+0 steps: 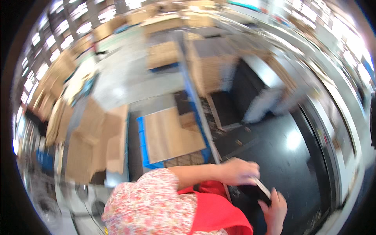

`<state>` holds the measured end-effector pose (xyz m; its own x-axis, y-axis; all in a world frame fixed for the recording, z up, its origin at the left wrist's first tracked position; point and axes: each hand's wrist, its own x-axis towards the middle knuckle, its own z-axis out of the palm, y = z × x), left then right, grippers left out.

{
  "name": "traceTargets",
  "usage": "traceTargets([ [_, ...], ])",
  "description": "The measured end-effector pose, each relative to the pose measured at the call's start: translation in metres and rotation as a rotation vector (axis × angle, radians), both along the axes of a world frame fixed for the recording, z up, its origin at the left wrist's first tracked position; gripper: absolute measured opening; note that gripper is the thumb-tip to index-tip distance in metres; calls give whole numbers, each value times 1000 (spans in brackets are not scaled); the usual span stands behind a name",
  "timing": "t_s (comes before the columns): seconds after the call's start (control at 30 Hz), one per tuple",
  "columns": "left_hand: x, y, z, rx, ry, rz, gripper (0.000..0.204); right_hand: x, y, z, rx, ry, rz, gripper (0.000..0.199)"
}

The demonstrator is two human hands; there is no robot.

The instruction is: The person picks up dark wood panels one at a time, places them on a machine surface, and uses a wooden block to apply pressure or glue to a narrow wooden strip along the edge. The person سپس stacks the finished panels onto a nearby pallet.

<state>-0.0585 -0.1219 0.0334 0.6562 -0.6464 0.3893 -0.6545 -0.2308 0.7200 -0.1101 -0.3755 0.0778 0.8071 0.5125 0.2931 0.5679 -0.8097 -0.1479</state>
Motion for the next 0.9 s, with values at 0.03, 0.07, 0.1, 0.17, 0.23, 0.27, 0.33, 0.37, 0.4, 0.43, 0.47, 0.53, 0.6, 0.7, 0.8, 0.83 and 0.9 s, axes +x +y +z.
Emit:
traceTargets([
  [0.03, 1, -6, 2, -27, -1, -46, 22, -7, -8, -8, 1, 58, -47, 53],
  [0.07, 2, -10, -2, -21, 23, -60, 21, -13, -19, -18, -11, 108, -85, 54],
  [0.1, 0, -10, -4, 11, 20, -38, 21, -21, -32, -26, -5, 232, -147, 65],
  [0.17, 0, -12, -16, -89, 81, -63, 20, -29, -48, -27, 24, 311, -154, 67],
  [0.23, 5, -25, -39, -214, 92, 70, 19, -30, -58, -32, 42, 361, -139, 62],
  [0.27, 8, -30, -45, -272, 93, 122, 18, -30, -65, -38, 70, 358, -167, 61],
  [0.33, 8, -33, -49, -270, 202, 339, 18, -31, -78, -47, 118, 352, -231, 58],
  [0.37, 9, -37, -51, -268, 255, 441, 18, -30, -82, -47, 206, 348, -292, 57],
  [0.4, 9, -38, -62, -236, 260, 475, 18, -28, -86, -44, 288, 345, -345, 56],
  [0.43, 9, -39, -74, -181, 152, 453, 18, -27, -90, -44, 371, 343, -399, 56],
  [0.47, 6, -38, -77, -123, 47, 431, 18, -25, -92, -54, 527, 287, -427, 56],
  [0.53, 3, -39, -81, -34, -61, 388, 17, -20, -110, -54, 490, 315, -625, 58],
  [0.6, 3, -40, -81, -16, -85, 374, 16, -17, -113, -52, 516, 348, -730, 62],
  [0.7, 4, -40, -83, -17, -94, 381, 15, -14, -115, -54, 524, 355, -790, 67],
  [0.8, 3, -40, -82, -10, -100, 376, 16, -11, -113, -57, 542, 395, -807, 69],
  [0.83, 2, -40, -81, -4, -105, 378, 17, -9, -117, -62, 538, 400, -806, 69],
  [0.9, 2, -40, -81, 6, -108, 381, 17, -7, -119, -67, 535, 382, -800, 65],
])
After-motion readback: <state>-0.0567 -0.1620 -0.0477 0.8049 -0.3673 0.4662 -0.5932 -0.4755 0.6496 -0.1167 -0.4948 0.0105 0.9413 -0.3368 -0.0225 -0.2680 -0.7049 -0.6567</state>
